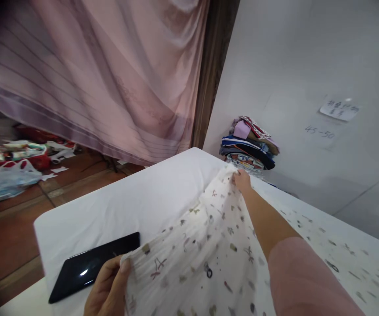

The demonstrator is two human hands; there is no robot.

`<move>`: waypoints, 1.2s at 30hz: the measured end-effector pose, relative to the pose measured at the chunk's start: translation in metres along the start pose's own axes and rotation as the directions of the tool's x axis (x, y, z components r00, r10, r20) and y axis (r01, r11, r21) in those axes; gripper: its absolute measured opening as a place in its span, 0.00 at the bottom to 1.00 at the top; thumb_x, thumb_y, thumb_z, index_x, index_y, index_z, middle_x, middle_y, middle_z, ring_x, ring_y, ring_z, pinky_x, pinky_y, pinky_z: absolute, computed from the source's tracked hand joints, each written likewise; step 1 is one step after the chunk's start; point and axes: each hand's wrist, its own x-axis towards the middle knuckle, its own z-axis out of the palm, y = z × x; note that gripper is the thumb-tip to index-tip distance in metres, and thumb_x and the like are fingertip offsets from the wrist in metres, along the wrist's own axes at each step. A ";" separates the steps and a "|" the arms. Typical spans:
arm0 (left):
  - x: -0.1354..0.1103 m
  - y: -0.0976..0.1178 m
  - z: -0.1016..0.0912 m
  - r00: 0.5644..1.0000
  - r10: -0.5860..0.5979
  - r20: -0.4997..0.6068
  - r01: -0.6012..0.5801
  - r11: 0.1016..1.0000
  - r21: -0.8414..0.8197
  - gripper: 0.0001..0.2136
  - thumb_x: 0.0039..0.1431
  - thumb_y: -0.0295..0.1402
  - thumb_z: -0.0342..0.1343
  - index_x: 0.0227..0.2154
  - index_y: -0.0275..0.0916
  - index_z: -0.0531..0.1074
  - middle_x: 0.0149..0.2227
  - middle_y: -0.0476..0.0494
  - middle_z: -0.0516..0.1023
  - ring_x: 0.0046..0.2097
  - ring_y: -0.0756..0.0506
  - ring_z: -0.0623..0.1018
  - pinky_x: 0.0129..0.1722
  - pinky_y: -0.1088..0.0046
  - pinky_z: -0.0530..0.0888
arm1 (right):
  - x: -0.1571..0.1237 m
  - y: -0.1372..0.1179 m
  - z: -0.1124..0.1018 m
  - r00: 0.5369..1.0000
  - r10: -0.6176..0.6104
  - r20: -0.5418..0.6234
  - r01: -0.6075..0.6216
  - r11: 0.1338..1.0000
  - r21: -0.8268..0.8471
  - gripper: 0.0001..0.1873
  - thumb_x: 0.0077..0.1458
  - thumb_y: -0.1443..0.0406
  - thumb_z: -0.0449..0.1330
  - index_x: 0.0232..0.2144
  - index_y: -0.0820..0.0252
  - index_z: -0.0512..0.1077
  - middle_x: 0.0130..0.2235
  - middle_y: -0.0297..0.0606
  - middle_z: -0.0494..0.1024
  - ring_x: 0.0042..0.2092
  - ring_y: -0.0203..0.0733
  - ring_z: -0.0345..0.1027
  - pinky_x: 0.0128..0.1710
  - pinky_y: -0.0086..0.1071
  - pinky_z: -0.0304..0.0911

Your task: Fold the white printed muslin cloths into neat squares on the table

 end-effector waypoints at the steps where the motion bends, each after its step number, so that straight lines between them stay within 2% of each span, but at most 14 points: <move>1: 0.002 0.000 -0.001 1.000 0.003 -0.020 -0.003 1.000 0.002 0.25 0.32 0.53 0.64 0.27 0.38 0.70 0.24 0.50 0.71 0.28 0.48 0.70 0.24 0.77 0.66 | 0.005 -0.008 0.007 0.999 0.013 -0.036 -0.010 0.995 0.104 0.17 0.61 0.65 0.48 0.52 0.62 0.62 0.45 0.42 0.72 0.39 0.36 0.70 0.36 0.30 0.68; 4: 0.005 0.002 -0.003 0.999 -0.020 -0.045 0.020 1.000 0.005 0.25 0.31 0.53 0.64 0.28 0.39 0.70 0.25 0.49 0.71 0.30 0.46 0.71 0.23 0.77 0.66 | 0.004 -0.026 0.028 0.998 0.007 -0.063 0.010 0.965 0.263 0.26 0.57 0.64 0.52 0.57 0.61 0.58 0.45 0.43 0.73 0.39 0.39 0.72 0.34 0.28 0.67; 7: 0.005 0.003 -0.004 0.998 -0.058 -0.035 0.058 0.998 0.001 0.26 0.31 0.54 0.64 0.29 0.39 0.69 0.25 0.49 0.71 0.31 0.45 0.72 0.22 0.77 0.65 | -0.015 -0.030 0.045 0.999 0.012 -0.036 0.001 0.942 0.336 0.31 0.51 0.62 0.57 0.58 0.63 0.58 0.43 0.45 0.75 0.40 0.43 0.72 0.37 0.31 0.67; 11: 0.005 0.000 -0.004 0.998 -0.061 -0.020 0.061 0.998 -0.014 0.26 0.33 0.55 0.63 0.29 0.39 0.68 0.25 0.50 0.71 0.29 0.47 0.70 0.23 0.76 0.65 | -0.054 -0.028 0.050 1.000 0.004 0.021 -0.010 0.940 0.340 0.27 0.53 0.61 0.52 0.55 0.65 0.63 0.48 0.48 0.73 0.49 0.46 0.67 0.46 0.36 0.63; 13: 0.005 -0.003 -0.005 0.999 -0.040 -0.028 0.040 0.999 -0.005 0.25 0.36 0.55 0.61 0.30 0.39 0.68 0.25 0.51 0.70 0.29 0.48 0.69 0.25 0.76 0.66 | -0.080 -0.028 0.049 0.998 -0.027 0.055 0.008 0.949 0.316 0.24 0.52 0.62 0.52 0.51 0.62 0.67 0.50 0.45 0.72 0.52 0.46 0.64 0.52 0.39 0.59; 16: 0.005 -0.006 -0.007 0.998 0.033 -0.045 -0.031 0.999 0.034 0.24 0.40 0.55 0.59 0.31 0.39 0.68 0.27 0.51 0.70 0.31 0.48 0.68 0.28 0.76 0.66 | -0.124 -0.029 0.047 0.978 -0.141 0.155 0.106 0.971 0.216 0.22 0.53 0.60 0.52 0.50 0.58 0.69 0.55 0.41 0.67 0.57 0.46 0.58 0.58 0.40 0.49; 19: 0.005 -0.005 -0.009 0.992 0.117 -0.051 -0.113 0.991 0.074 0.22 0.45 0.54 0.56 0.32 0.39 0.68 0.29 0.50 0.70 0.33 0.48 0.68 0.31 0.74 0.66 | -0.159 -0.036 0.049 0.904 -0.276 0.327 0.296 0.955 -0.013 0.27 0.58 0.55 0.47 0.56 0.59 0.62 0.63 0.41 0.53 0.64 0.46 0.41 0.61 0.44 0.37; 22: 0.007 -0.005 -0.010 0.975 0.203 -0.086 -0.195 0.977 0.090 0.21 0.48 0.53 0.54 0.31 0.39 0.68 0.29 0.50 0.68 0.33 0.48 0.67 0.33 0.73 0.66 | -0.175 -0.052 0.051 0.875 -0.261 0.408 0.355 0.919 -0.173 0.29 0.61 0.54 0.43 0.60 0.59 0.55 0.65 0.43 0.43 0.65 0.48 0.31 0.61 0.49 0.31; 24: 0.008 -0.006 -0.010 0.966 0.228 -0.120 -0.222 0.973 0.061 0.20 0.49 0.52 0.54 0.31 0.38 0.67 0.29 0.50 0.68 0.33 0.49 0.67 0.33 0.73 0.66 | -0.182 -0.066 0.053 0.884 -0.226 0.410 0.335 0.917 -0.216 0.28 0.62 0.56 0.41 0.61 0.58 0.53 0.65 0.43 0.43 0.65 0.49 0.31 0.60 0.50 0.32; 26: 0.008 -0.006 -0.011 0.962 0.225 -0.153 -0.225 0.974 0.019 0.19 0.48 0.51 0.55 0.32 0.38 0.67 0.29 0.50 0.68 0.32 0.49 0.67 0.32 0.74 0.66 | -0.192 -0.082 0.056 0.885 -0.245 0.397 0.345 0.916 -0.205 0.27 0.62 0.57 0.40 0.61 0.58 0.53 0.65 0.43 0.43 0.65 0.49 0.31 0.60 0.50 0.33; 30: 0.004 0.000 -0.014 0.964 0.198 -0.179 -0.206 0.978 -0.027 0.19 0.47 0.50 0.56 0.32 0.38 0.67 0.28 0.51 0.69 0.30 0.50 0.67 0.29 0.75 0.65 | -0.218 -0.105 0.065 0.830 -0.389 0.400 0.458 0.885 -0.089 0.26 0.62 0.58 0.42 0.60 0.58 0.54 0.65 0.41 0.46 0.65 0.45 0.34 0.61 0.46 0.32; 32: 0.001 0.006 -0.019 0.968 0.173 -0.179 -0.180 0.983 -0.021 0.19 0.47 0.51 0.56 0.31 0.38 0.67 0.27 0.51 0.69 0.29 0.50 0.67 0.27 0.76 0.65 | -0.227 -0.108 0.066 0.833 -0.381 0.400 0.430 0.902 -0.035 0.26 0.61 0.59 0.43 0.60 0.59 0.55 0.64 0.41 0.48 0.65 0.45 0.36 0.61 0.46 0.33; 34: -0.001 0.009 -0.026 0.975 0.152 -0.164 -0.154 0.988 -0.002 0.20 0.45 0.51 0.57 0.30 0.38 0.67 0.25 0.52 0.68 0.28 0.50 0.67 0.26 0.76 0.64 | -0.230 -0.107 0.064 0.861 -0.356 0.363 0.377 0.926 0.012 0.25 0.61 0.61 0.42 0.59 0.60 0.57 0.64 0.41 0.51 0.64 0.45 0.39 0.61 0.45 0.36; 36: -0.001 0.009 -0.034 0.981 0.133 -0.140 -0.132 0.991 0.015 0.21 0.43 0.52 0.58 0.31 0.38 0.67 0.25 0.52 0.68 0.28 0.50 0.67 0.25 0.76 0.64 | -0.231 -0.102 0.062 0.857 -0.410 0.311 0.407 0.910 0.078 0.24 0.61 0.62 0.42 0.57 0.60 0.60 0.62 0.40 0.56 0.64 0.44 0.43 0.61 0.44 0.39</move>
